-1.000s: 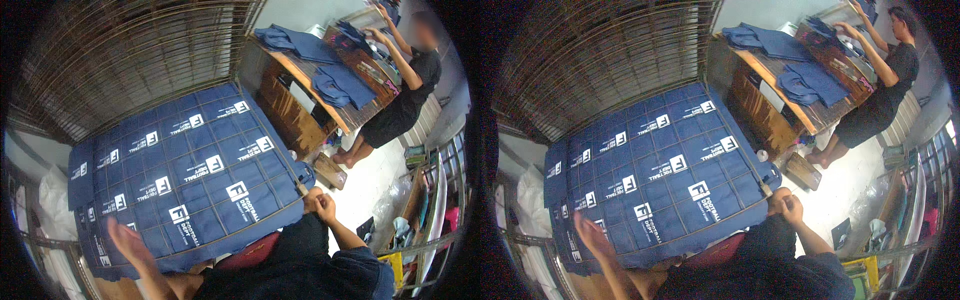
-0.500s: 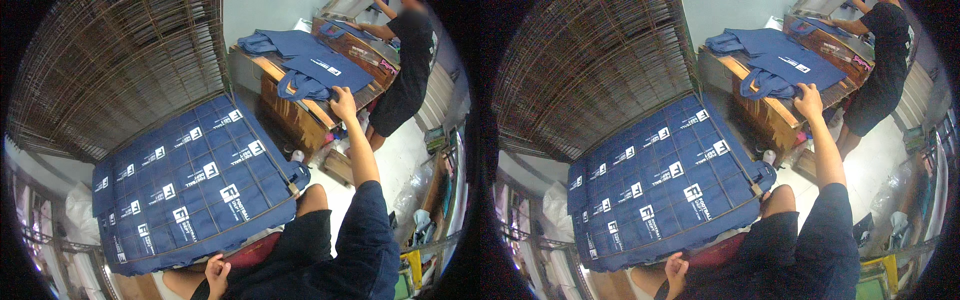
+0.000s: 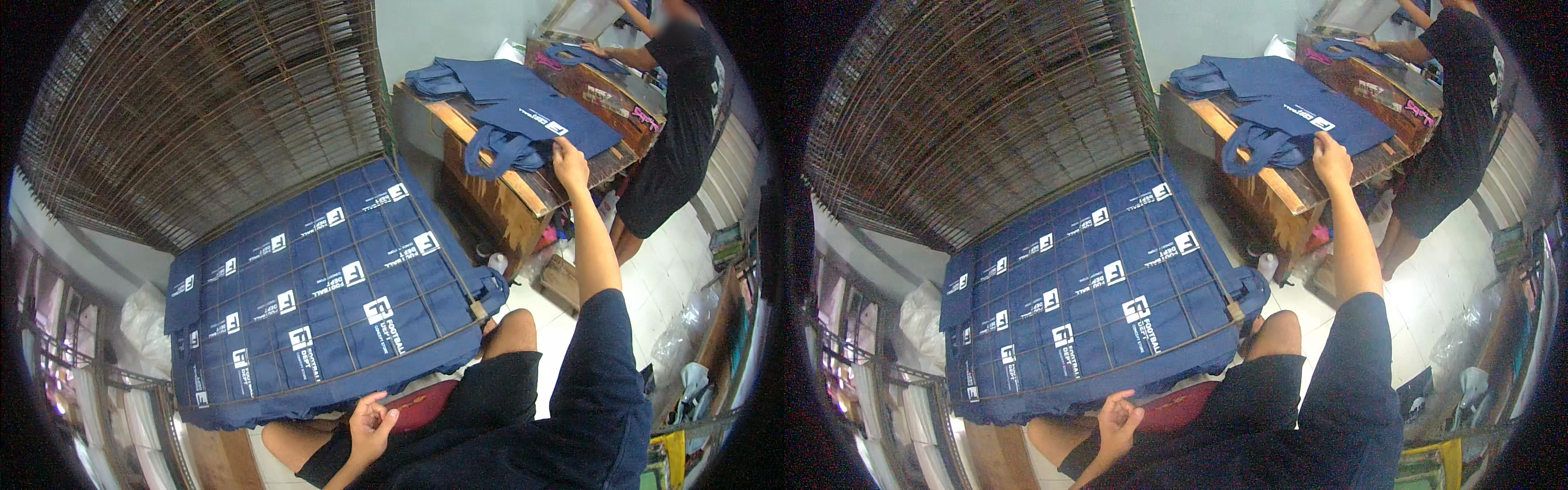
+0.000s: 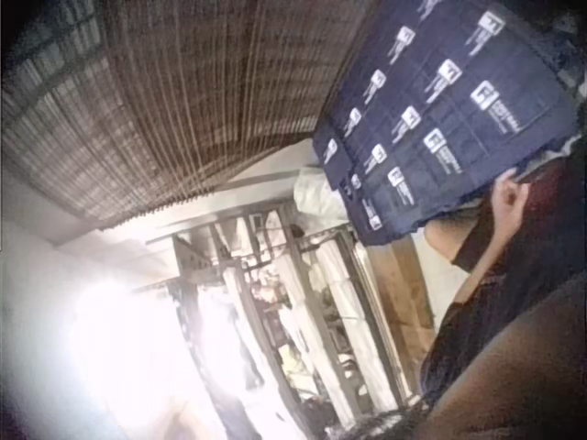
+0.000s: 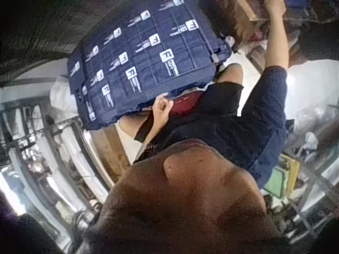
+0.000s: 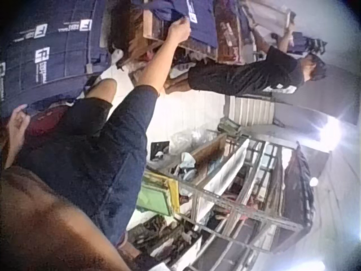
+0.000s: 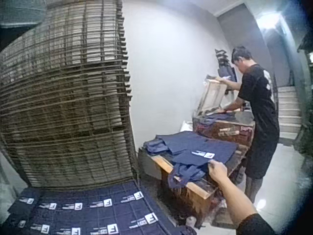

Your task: The person repeatedly picks up blue tote bags from a wooden table and places them into a wire mesh cart. The person handles the bags one at a time, stacking them neatly inside the cart. A coworker is visible in the background also handling similar bags.

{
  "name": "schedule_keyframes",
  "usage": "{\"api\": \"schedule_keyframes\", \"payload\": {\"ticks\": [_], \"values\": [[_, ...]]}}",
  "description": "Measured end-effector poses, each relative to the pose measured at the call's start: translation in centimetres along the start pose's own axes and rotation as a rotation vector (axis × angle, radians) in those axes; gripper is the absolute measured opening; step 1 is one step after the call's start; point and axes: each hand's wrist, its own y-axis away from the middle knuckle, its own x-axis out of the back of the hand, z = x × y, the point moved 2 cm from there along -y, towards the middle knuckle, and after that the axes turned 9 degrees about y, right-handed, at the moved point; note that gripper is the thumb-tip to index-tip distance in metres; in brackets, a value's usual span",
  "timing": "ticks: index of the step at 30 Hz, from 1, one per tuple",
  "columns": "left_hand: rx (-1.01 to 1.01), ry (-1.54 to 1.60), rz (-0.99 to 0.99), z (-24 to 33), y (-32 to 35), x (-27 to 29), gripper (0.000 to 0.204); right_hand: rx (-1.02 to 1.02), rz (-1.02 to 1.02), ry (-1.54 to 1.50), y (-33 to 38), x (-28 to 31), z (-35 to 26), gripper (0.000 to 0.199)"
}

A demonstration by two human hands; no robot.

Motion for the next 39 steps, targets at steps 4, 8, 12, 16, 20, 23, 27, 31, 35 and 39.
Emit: {"api": "schedule_keyframes", "payload": {"ticks": [4,8,12,16,20,23,27,31,35,39], "values": [[-0.036,-0.076,-0.024,0.1,0.6,-0.6,0.039,-0.341,0.043,-1.157,1.4,0.3,2.0,0.03],[0.04,-0.068,-0.057,-3.3,1.0,0.5,0.037,-0.508,0.156,-1.274,3.0,0.9,7.8,0.031],[0.217,-0.185,-0.135,-7.4,1.3,2.2,0.035,-0.51,-0.144,-1.147,4.1,4.8,7.5,0.048],[0.333,-0.435,-0.358,-12.2,1.1,3.5,0.051,-0.177,-0.327,-0.911,2.4,11.2,3.3,0.053],[0.386,-0.438,-0.643,-12.9,-1.2,1.6,0.055,0.231,-0.414,-0.666,3.4,19.5,-5.5,0.053],[0.382,-0.461,-0.777,-17.3,-1.6,1.9,0.059,0.537,-0.579,-0.631,4.9,20.4,-14.7,0.063],[0.456,-0.532,-0.901,-20.7,-2.0,3.0,0.06,0.796,-0.874,-0.152,13.4,20.1,-28.4,0.061],[0.268,-0.503,-0.871,-23.6,-2.4,2.2,0.061,1.15,-1.351,0.01,21.6,19.2,-38.7,0.057],[0.237,-0.654,-1.028,-24.1,-3.1,0.8,0.065,1.57,-1.559,-0.097,27.8,18.6,-45.6,0.056],[0.311,-0.691,-1.096,-20.6,-3.2,0.7,0.067,1.798,-1.481,-0.282,31.7,18.1,-53.1,0.055]]}}
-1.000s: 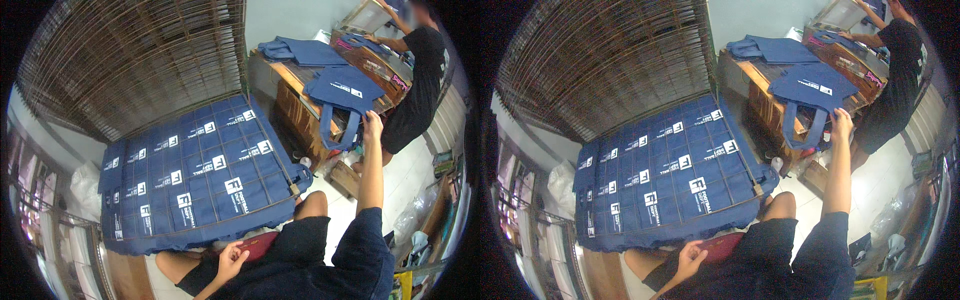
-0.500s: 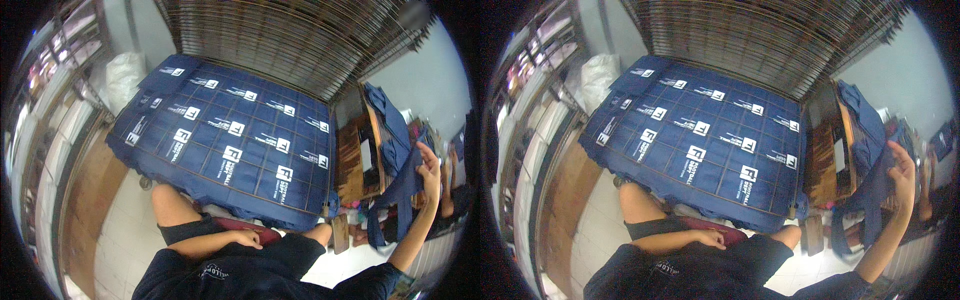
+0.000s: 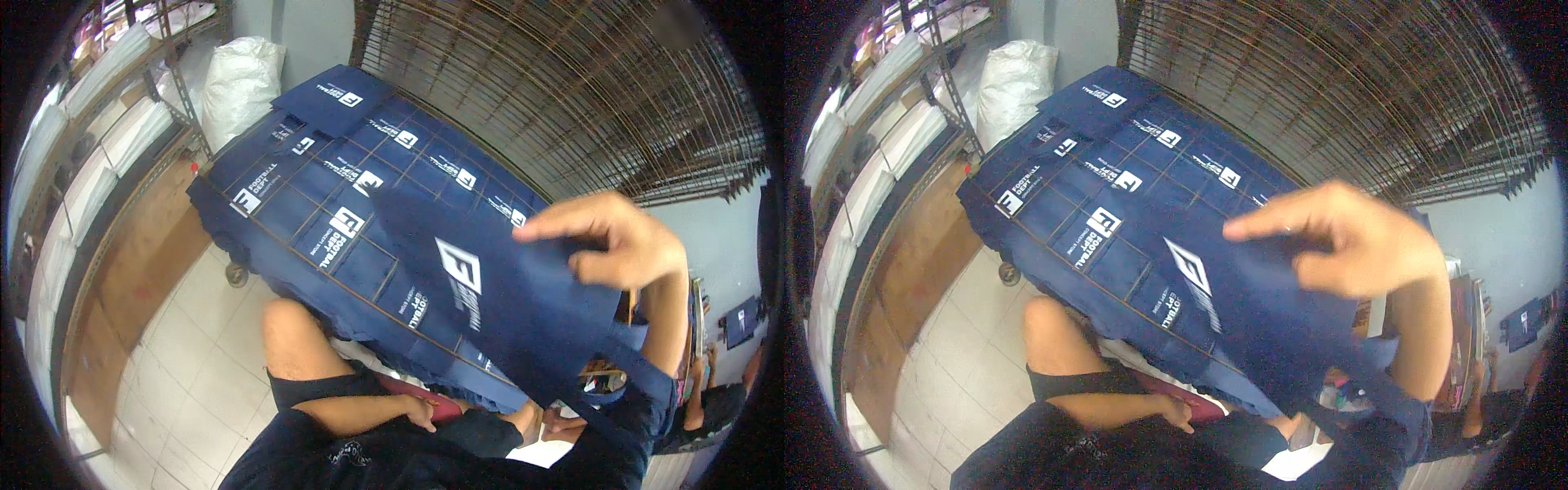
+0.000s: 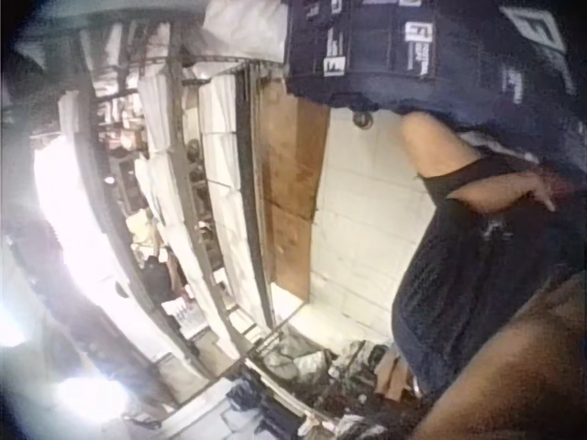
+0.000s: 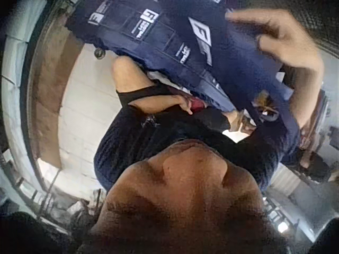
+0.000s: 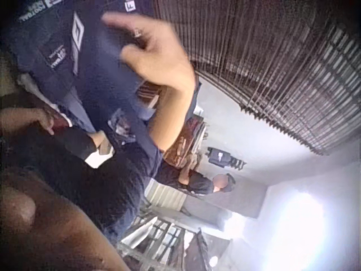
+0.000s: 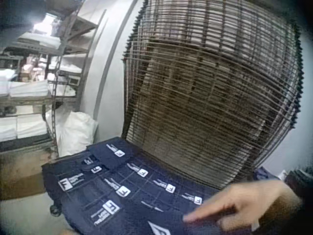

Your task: The person repeatedly picks up blue tote bags from a wooden table and places them into a wire mesh cart. The person handles the bags one at a time, stacking them neatly inside the cart. A coworker is visible in the background also handling similar bags.

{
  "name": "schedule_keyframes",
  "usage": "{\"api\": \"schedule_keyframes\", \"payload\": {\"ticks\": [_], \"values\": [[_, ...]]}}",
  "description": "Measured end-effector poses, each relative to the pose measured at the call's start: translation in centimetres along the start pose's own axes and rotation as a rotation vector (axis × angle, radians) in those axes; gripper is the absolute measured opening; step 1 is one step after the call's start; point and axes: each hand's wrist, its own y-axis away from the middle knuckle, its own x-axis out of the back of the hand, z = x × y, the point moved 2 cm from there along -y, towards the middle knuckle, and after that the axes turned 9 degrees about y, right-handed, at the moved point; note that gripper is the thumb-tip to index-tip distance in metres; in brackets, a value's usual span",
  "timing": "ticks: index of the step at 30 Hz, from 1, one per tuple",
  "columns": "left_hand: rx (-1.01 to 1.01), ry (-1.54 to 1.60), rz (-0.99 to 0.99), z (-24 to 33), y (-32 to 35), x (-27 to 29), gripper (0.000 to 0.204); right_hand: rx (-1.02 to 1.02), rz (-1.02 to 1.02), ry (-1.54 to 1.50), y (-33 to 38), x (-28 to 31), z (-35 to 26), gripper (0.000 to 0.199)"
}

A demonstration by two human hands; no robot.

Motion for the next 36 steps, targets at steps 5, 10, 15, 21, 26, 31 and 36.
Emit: {"api": "schedule_keyframes", "payload": {"ticks": [5,10,15,21,26,31,36], "values": [[-0.099,-0.002,-0.022,1.6,-0.7,0.7,0.067,0.01,0.646,-0.419,-3.9,1.5,6.8,0.065],[-0.128,0.035,0.009,1.6,-0.2,1.2,0.067,-0.011,1.108,-0.787,-13.9,-6.1,17.4,0.07],[-0.132,0.053,0.021,1.4,0.3,1.4,0.067,0.0,1.225,-1.333,-24.5,-14.9,24.4,0.068],[-0.139,0.057,0.004,1.7,0.4,1.5,0.066,-0.5,1.282,-1.312,-28.5,-19.0,29.8,0.068],[-0.149,0.058,-0.003,2.4,-0.4,1.6,0.066,-0.642,1.169,-1.264,-29.1,-18.4,31.6,0.071],[-0.153,0.057,-0.015,2.7,-0.7,1.5,0.066,-0.582,1.151,-1.221,-29.9,-17.9,35.4,0.073],[-0.141,0.059,-0.001,2.0,-0.5,1.7,0.066,-0.65,1.076,-1.202,-30.6,-17.5,34.8,0.073]]}}
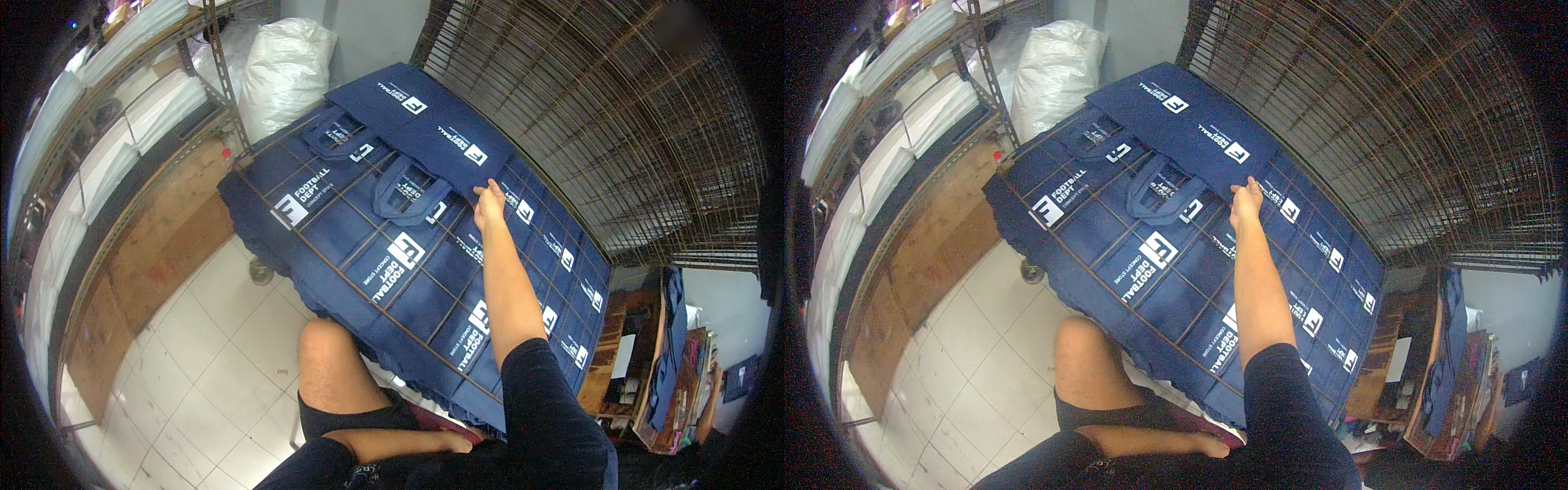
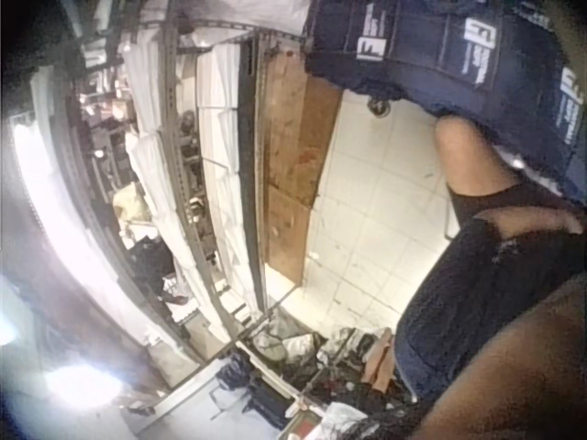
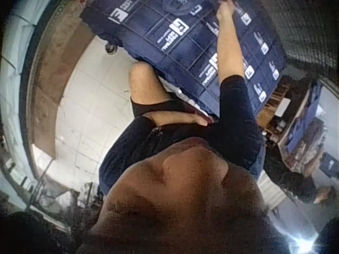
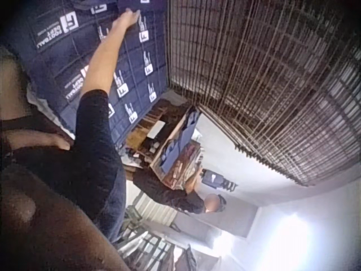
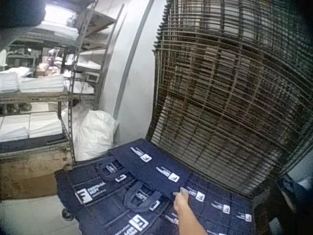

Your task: The person repeatedly picks up blue tote bags from a wooden table and places them into a wire mesh cart. The person handles the bags one at a time, stacking them neatly inside the cart. A coworker is visible in the background also handling similar bags.

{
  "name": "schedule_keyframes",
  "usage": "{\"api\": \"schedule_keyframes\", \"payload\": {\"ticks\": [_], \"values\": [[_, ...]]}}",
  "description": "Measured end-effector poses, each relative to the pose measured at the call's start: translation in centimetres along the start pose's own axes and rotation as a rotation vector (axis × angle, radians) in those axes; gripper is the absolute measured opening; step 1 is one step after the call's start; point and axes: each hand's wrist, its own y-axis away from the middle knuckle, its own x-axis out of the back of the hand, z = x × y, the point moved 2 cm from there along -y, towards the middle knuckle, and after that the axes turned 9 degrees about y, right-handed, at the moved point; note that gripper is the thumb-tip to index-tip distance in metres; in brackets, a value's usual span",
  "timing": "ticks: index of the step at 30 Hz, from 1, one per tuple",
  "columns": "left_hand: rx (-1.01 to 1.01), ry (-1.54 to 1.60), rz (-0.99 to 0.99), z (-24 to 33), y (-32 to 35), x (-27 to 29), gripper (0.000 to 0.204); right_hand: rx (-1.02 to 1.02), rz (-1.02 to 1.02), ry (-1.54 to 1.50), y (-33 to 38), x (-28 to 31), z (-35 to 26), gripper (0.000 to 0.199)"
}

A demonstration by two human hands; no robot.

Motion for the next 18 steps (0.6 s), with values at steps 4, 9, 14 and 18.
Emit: {"api": "schedule_keyframes", "payload": {"ticks": [4,9,14,18], "values": [[-0.004,-0.005,0.001,0.0,0.0,-0.1,0.066,0.03,-0.005,0.04,-0.6,0.1,0.5,0.074],[-0.013,-0.005,0.001,0.6,-0.4,0.2,0.066,0.057,-0.002,0.107,-0.1,-0.1,-0.2,0.076],[-0.019,-0.004,0.011,0.6,-0.3,0.4,0.066,0.028,-0.028,0.107,0.4,-0.2,-1.0,0.077],[-0.017,-0.008,0.016,0.6,-0.2,0.7,0.066,0.036,-0.023,0.14,0.0,-0.1,-0.9,0.077]]}}
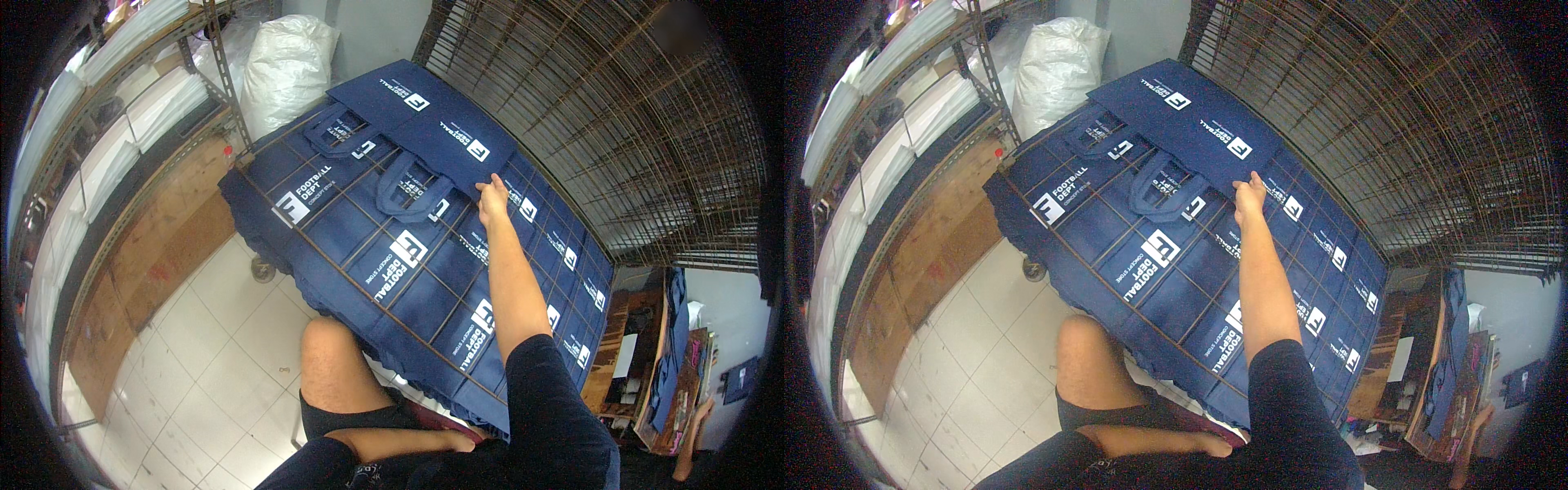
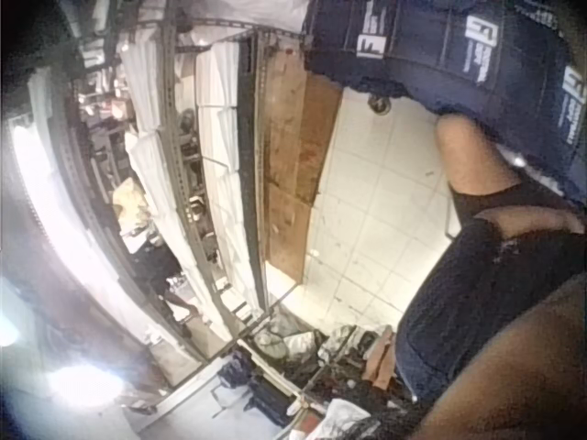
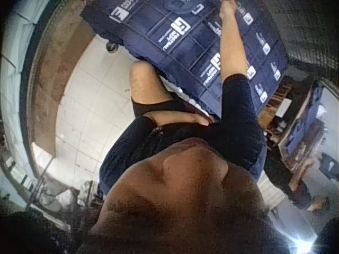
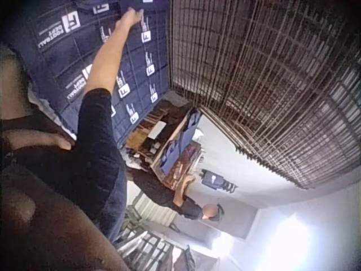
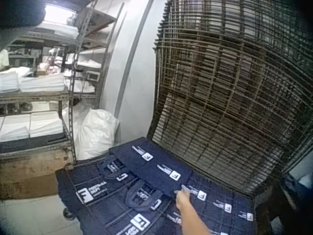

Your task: The person repeatedly picks up blue tote bags from a wooden table and places them into a wire mesh cart. The person handles the bags one at a time, stacking them neatly inside the cart. A coworker is visible in the background also handling similar bags.

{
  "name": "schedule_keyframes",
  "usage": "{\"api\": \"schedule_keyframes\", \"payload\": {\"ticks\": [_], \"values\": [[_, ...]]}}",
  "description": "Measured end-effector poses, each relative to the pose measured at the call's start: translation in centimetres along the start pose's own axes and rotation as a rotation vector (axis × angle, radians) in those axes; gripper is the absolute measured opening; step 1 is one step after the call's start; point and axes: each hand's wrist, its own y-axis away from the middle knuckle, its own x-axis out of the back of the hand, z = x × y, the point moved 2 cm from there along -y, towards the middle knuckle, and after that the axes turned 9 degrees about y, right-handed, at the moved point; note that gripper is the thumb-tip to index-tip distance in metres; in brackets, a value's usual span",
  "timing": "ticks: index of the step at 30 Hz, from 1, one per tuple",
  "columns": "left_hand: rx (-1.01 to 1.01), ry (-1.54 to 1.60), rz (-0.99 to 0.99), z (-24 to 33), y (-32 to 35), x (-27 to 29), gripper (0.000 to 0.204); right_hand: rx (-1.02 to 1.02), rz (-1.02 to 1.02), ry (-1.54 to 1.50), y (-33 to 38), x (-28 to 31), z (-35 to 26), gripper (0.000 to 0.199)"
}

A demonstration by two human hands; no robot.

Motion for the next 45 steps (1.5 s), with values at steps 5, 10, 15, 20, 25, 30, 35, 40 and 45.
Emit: {"api": "schedule_keyframes", "payload": {"ticks": [5,10,15,20,25,30,35,40,45], "values": [[0.001,0.004,0.004,-0.4,0.4,0.0,0.066,0.056,0.236,0.244,1.8,0.1,-0.3,0.064],[-0.015,0.002,0.013,0.0,0.3,-0.2,0.066,0.371,0.268,0.396,9.3,3.1,-2.1,0.05],[-0.013,-0.023,-0.013,-0.8,1.0,-1.1,0.066,0.519,0.271,0.409,15.8,14.6,0.0,0.047],[0.02,-0.042,-0.053,-1.8,1.6,-1.6,0.066,0.57,0.616,0.407,23.5,29.7,0.9,0.039],[0.069,0.072,0.135,-2.8,2.0,-2.8,0.064,0.616,1.103,0.221,32.0,44.0,2.6,0.027],[0.132,0.175,0.159,-2.8,2.6,-2.0,0.051,0.566,1.575,0.02,39.8,57.0,5.3,0.032],[0.244,0.192,0.21,-1.4,2.7,-1.5,0.043,-0.004,1.875,-0.389,45.5,67.5,9.9,0.071],[0.252,0.192,0.263,-3.5,2.1,-2.3,0.046,-0.245,1.5,-0.294,43.8,65.6,12.6,0.106],[0.332,0.195,0.289,-1.9,2.4,-2.0,0.047,-0.067,1.401,-0.392,42.1,61.0,10.3,0.096]]}}
